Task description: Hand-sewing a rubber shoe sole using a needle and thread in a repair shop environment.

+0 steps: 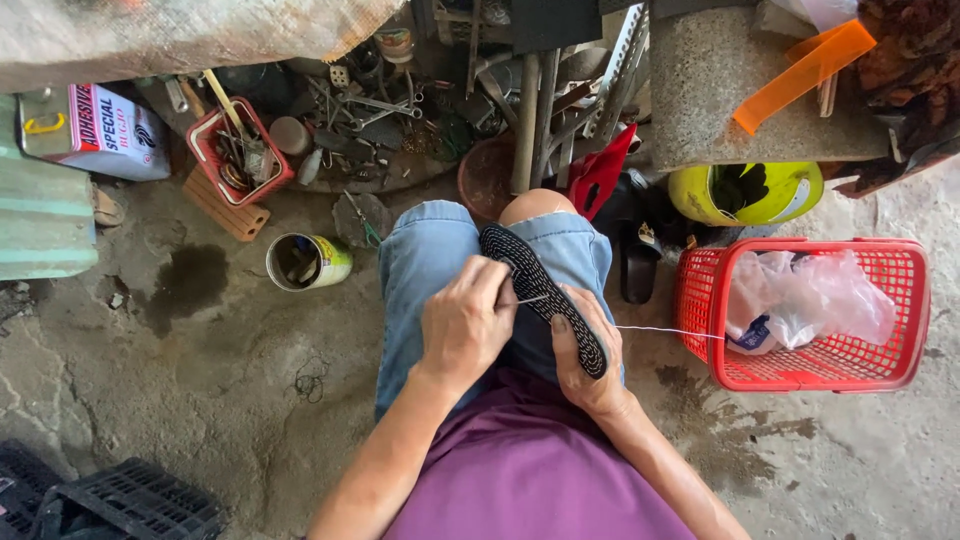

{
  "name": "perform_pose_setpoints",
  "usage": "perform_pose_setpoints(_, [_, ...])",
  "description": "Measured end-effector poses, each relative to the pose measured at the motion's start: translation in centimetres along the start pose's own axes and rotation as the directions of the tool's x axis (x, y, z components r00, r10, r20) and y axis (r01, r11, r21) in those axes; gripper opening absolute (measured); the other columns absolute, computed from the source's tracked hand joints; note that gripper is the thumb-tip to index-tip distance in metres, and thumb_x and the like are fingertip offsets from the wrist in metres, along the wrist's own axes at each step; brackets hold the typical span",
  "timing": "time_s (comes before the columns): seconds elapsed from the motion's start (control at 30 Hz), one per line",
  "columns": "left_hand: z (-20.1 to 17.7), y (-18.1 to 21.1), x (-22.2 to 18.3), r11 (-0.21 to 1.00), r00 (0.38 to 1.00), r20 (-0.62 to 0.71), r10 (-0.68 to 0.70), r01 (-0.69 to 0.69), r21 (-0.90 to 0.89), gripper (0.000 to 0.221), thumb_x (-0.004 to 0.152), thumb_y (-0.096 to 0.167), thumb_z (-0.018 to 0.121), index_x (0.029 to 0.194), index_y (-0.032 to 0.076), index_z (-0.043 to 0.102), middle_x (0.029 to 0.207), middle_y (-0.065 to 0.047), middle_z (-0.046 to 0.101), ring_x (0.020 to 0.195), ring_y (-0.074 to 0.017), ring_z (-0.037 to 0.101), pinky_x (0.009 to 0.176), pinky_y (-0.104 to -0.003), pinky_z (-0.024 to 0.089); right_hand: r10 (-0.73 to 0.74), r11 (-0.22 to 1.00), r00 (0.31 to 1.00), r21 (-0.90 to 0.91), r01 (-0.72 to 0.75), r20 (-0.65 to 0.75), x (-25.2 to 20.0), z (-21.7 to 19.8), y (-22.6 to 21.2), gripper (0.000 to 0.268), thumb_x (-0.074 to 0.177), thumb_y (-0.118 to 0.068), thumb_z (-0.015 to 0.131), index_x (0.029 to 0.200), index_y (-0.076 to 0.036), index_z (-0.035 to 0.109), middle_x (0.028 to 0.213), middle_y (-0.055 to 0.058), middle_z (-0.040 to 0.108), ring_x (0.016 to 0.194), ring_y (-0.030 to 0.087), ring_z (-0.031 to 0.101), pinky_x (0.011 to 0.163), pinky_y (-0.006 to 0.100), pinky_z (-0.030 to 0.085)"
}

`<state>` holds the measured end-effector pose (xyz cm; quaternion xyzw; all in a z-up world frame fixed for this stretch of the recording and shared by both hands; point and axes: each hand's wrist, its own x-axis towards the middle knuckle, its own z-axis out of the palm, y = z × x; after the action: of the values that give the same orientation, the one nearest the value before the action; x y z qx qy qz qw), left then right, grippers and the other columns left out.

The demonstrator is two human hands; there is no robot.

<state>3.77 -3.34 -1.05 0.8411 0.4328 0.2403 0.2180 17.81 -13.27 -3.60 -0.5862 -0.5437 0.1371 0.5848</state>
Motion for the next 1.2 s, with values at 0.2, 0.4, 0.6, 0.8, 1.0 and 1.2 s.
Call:
perform_pose_setpoints(0.2, [0.1,1.2,-1.5,0.759,0.909,0.137,-0.395,0.406,-0.509,0.007,0.089,0.014,0.075,0.095,0.016,0.076,0.097,-0.007,0.08,0.087,-0.0329,0.079,0.066,-0.037,0.064,-0.028,0.997,0.996,-0.071,0.034,0.079,0.8,-0.8,-1.8,0.045,0.087,-0.003,0.077,0.123,0.014,0.057,0.115,0.03,0.069,0.086,0.044,0.072,0.066,0.046,0.057])
perform_pose_setpoints(0.4, [0.2,0.2,-1.8,0.791,0.968,0.087,-0.233,0.241,-0.562,0.012,0.092,0.009,0.074,0.102,0.003,0.076,0.107,-0.009,0.077,0.089,-0.0166,0.077,0.082,-0.025,0.064,0.578,0.752,0.754,-0.562,-0.344,0.311,-1.2,-6.7,-1.5,0.078,0.069,-0.009,0.072,0.144,-0.016,0.053,0.146,0.001,0.058,0.072,0.017,0.063,0.07,0.034,0.055])
perform_pose_setpoints(0.6, [1.2,0.3,-2.0,0.838,0.968,0.093,-0.233,0.248,-0.487,0.015,0.091,0.018,0.076,0.104,0.01,0.079,0.114,-0.004,0.074,0.101,-0.0175,0.075,0.092,-0.029,0.06,0.557,0.816,0.783,-0.356,-0.455,0.277,-1.3,-9.5,-2.4,0.046,0.095,-0.035,0.058,0.125,-0.001,0.065,0.13,0.019,0.07,0.123,0.029,0.066,0.103,0.041,0.051])
perform_pose_setpoints(0.8, [1.0,1.0,-1.9,0.907,0.982,0.037,-0.187,0.187,-0.378,0.012,0.094,0.017,0.073,0.103,0.011,0.077,0.113,-0.002,0.072,0.092,-0.021,0.075,0.08,-0.033,0.061,0.68,0.73,0.616,-0.287,-0.621,0.398,-3.2,-9.6,-1.9,0.054,0.085,-0.049,0.069,0.12,-0.008,0.077,0.071,-0.003,0.05,0.062,0.009,0.042,0.057,0.025,0.037])
perform_pose_setpoints(1.0, [1.8,1.6,-2.3,0.961,0.993,-0.075,-0.087,0.064,-0.268,0.01,0.096,0.013,0.073,0.105,0.01,0.075,0.108,-0.001,0.069,0.084,-0.022,0.074,0.066,-0.036,0.06,0.591,0.801,0.718,-0.165,-0.575,0.368,-4.9,-9.6,-1.3,0.051,0.085,-0.042,0.074,0.118,-0.003,0.076,0.07,-0.006,0.049,0.062,0.007,0.041,0.056,0.024,0.034])
perform_pose_setpoints(1.2, [2.3,1.5,-2.4,0.965,0.996,-0.059,-0.062,0.045,-0.257,0.012,0.095,0.012,0.074,0.106,0.006,0.075,0.109,-0.002,0.068,0.082,-0.0221,0.074,0.063,-0.035,0.061,0.559,0.827,0.808,-0.188,-0.529,0.185,-8.0,-9.1,-0.1,0.037,0.083,-0.039,0.078,0.103,-0.008,0.08,0.068,-0.009,0.063,0.064,0.002,0.047,0.055,0.022,0.041])
